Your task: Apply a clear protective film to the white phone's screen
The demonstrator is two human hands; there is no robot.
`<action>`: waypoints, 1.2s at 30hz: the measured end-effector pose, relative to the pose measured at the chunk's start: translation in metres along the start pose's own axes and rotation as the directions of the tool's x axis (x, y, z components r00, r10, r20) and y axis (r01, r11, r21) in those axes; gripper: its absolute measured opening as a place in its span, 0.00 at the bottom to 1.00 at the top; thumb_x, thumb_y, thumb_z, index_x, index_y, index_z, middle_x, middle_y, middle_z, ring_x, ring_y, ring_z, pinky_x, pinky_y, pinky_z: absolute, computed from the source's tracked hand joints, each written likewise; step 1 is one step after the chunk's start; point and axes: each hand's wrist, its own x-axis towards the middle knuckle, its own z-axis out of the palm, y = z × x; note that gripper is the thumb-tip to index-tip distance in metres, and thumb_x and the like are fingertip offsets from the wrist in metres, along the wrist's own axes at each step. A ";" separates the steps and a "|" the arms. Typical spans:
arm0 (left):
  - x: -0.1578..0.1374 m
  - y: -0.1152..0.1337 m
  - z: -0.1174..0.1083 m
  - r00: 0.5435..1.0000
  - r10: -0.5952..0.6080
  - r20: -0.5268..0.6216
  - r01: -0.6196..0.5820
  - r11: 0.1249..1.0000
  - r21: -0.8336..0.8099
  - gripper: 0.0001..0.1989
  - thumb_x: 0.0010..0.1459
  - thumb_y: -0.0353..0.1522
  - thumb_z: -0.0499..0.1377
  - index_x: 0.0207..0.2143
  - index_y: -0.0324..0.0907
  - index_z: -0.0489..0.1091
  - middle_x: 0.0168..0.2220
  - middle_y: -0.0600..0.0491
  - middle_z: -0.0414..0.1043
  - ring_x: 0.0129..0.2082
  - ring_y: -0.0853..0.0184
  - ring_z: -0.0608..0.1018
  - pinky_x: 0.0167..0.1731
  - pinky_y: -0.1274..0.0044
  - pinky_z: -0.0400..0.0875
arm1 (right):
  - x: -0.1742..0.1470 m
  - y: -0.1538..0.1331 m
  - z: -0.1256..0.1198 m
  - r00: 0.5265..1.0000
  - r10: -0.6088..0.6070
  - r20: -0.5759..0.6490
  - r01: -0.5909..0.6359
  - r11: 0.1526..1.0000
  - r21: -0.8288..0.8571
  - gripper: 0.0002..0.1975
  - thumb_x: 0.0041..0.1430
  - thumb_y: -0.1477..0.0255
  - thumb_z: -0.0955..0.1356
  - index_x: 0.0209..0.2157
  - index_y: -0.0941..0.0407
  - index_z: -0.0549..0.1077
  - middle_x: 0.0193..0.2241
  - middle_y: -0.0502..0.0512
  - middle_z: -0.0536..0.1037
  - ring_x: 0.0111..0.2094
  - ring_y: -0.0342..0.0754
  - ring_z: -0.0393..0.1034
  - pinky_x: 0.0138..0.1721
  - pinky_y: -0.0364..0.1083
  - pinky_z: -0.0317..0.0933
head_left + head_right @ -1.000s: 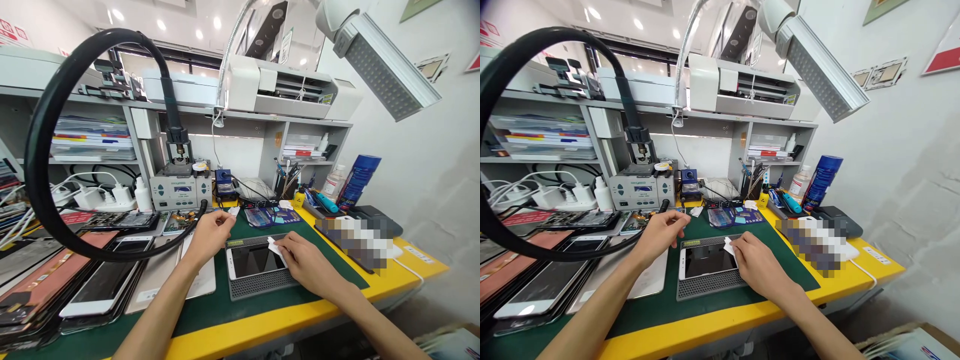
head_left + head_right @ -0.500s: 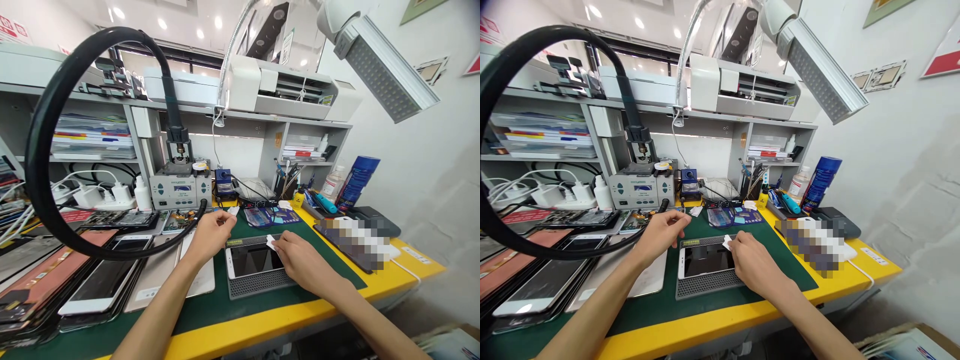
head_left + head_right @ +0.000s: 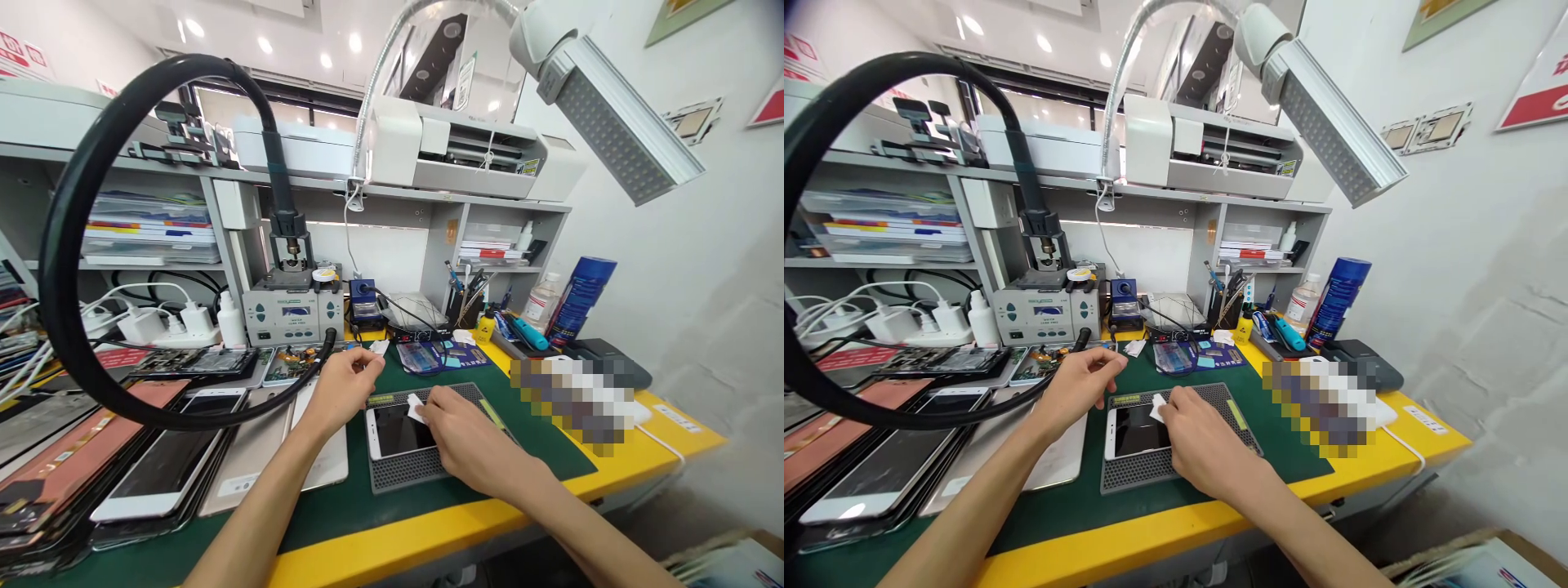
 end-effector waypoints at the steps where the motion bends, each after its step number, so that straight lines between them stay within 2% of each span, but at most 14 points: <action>1: 0.000 -0.001 0.000 1.000 0.000 0.000 0.000 1.000 -0.001 0.13 0.58 0.42 0.60 0.33 0.42 0.75 0.22 0.57 0.71 0.17 0.70 0.69 0.17 0.79 0.64 | 0.000 -0.005 0.000 1.000 -0.015 0.007 0.015 1.000 0.006 0.13 0.64 0.85 0.62 0.41 0.59 0.75 0.39 0.59 0.72 0.42 0.53 0.66 0.41 0.48 0.58; 9: -0.001 0.001 0.001 1.000 -0.006 0.007 0.006 1.000 0.000 0.14 0.57 0.43 0.60 0.33 0.41 0.75 0.25 0.56 0.72 0.17 0.71 0.69 0.17 0.79 0.65 | 0.005 -0.046 0.002 0.986 -0.167 0.007 0.167 0.986 -0.003 0.16 0.56 0.87 0.63 0.44 0.63 0.74 0.42 0.63 0.72 0.44 0.57 0.64 0.44 0.51 0.61; 12: -0.002 0.003 -0.001 1.000 -0.011 -0.002 0.011 1.000 0.012 0.15 0.57 0.44 0.60 0.33 0.41 0.75 0.24 0.56 0.71 0.17 0.71 0.69 0.18 0.79 0.65 | 0.003 -0.058 0.002 0.976 -0.218 -0.020 0.218 0.976 0.011 0.16 0.57 0.87 0.62 0.46 0.66 0.74 0.41 0.65 0.72 0.43 0.57 0.64 0.45 0.52 0.62; 15: -0.002 0.004 -0.004 1.000 -0.015 -0.018 0.016 1.000 0.025 0.16 0.57 0.45 0.60 0.33 0.41 0.75 0.22 0.56 0.70 0.17 0.70 0.69 0.19 0.79 0.66 | -0.006 -0.065 0.009 0.964 -0.260 -0.052 0.265 0.954 0.141 0.16 0.60 0.83 0.64 0.48 0.64 0.74 0.41 0.64 0.72 0.44 0.56 0.64 0.44 0.50 0.64; 18: 0.000 0.003 -0.004 1.000 -0.017 -0.025 0.018 0.999 0.029 0.16 0.57 0.45 0.60 0.33 0.41 0.75 0.21 0.56 0.71 0.17 0.70 0.70 0.19 0.79 0.66 | -0.023 -0.063 0.015 0.955 -0.264 -0.138 0.296 0.892 0.342 0.18 0.63 0.81 0.65 0.53 0.61 0.74 0.39 0.60 0.70 0.40 0.52 0.65 0.41 0.46 0.64; 20: 0.000 0.002 -0.004 1.000 -0.017 -0.024 0.018 0.999 0.027 0.16 0.57 0.45 0.60 0.33 0.41 0.75 0.22 0.56 0.71 0.17 0.70 0.70 0.19 0.79 0.65 | -0.037 -0.055 0.015 0.962 -0.191 -0.197 0.261 0.853 0.452 0.17 0.65 0.79 0.64 0.54 0.59 0.73 0.38 0.58 0.69 0.36 0.50 0.65 0.37 0.45 0.64; 22: 0.000 0.002 -0.004 1.000 -0.016 -0.020 0.017 1.000 0.020 0.16 0.57 0.45 0.60 0.33 0.41 0.75 0.23 0.56 0.72 0.17 0.70 0.70 0.18 0.79 0.65 | -0.049 -0.039 0.010 0.978 -0.028 -0.209 0.141 0.825 0.547 0.18 0.69 0.80 0.59 0.53 0.57 0.73 0.38 0.58 0.69 0.36 0.49 0.66 0.36 0.45 0.63; 26: -0.002 0.002 -0.002 1.000 -0.010 -0.002 0.010 1.000 0.003 0.15 0.57 0.44 0.60 0.33 0.41 0.75 0.24 0.56 0.71 0.17 0.71 0.70 0.19 0.79 0.65 | -0.061 0.003 0.003 0.927 0.262 -0.267 -0.064 0.813 0.578 0.16 0.75 0.71 0.57 0.51 0.55 0.75 0.37 0.55 0.69 0.37 0.49 0.68 0.39 0.47 0.63; 28: -0.002 0.002 -0.002 1.000 -0.007 0.003 0.007 1.000 -0.001 0.14 0.57 0.43 0.60 0.33 0.41 0.75 0.24 0.56 0.71 0.17 0.71 0.69 0.19 0.79 0.65 | -0.059 0.023 0.003 0.912 0.322 -0.255 -0.136 0.822 0.553 0.16 0.75 0.68 0.58 0.50 0.55 0.75 0.36 0.55 0.70 0.37 0.50 0.68 0.39 0.48 0.63; 31: -0.002 0.002 -0.002 1.000 -0.005 0.002 0.005 1.000 0.002 0.14 0.57 0.43 0.60 0.33 0.41 0.75 0.25 0.56 0.71 0.17 0.71 0.69 0.19 0.79 0.65 | -0.046 0.043 0.005 0.925 0.307 -0.226 -0.163 0.855 0.492 0.17 0.76 0.68 0.57 0.49 0.55 0.75 0.36 0.55 0.70 0.36 0.50 0.69 0.39 0.48 0.63; 36: 0.000 0.002 -0.003 1.000 -0.012 -0.006 0.012 1.000 0.019 0.15 0.58 0.44 0.59 0.33 0.41 0.75 0.25 0.55 0.71 0.17 0.71 0.69 0.19 0.78 0.65 | -0.015 0.061 0.007 0.982 0.121 -0.146 -0.056 0.920 0.387 0.17 0.76 0.70 0.58 0.43 0.57 0.77 0.35 0.56 0.72 0.37 0.51 0.69 0.39 0.49 0.62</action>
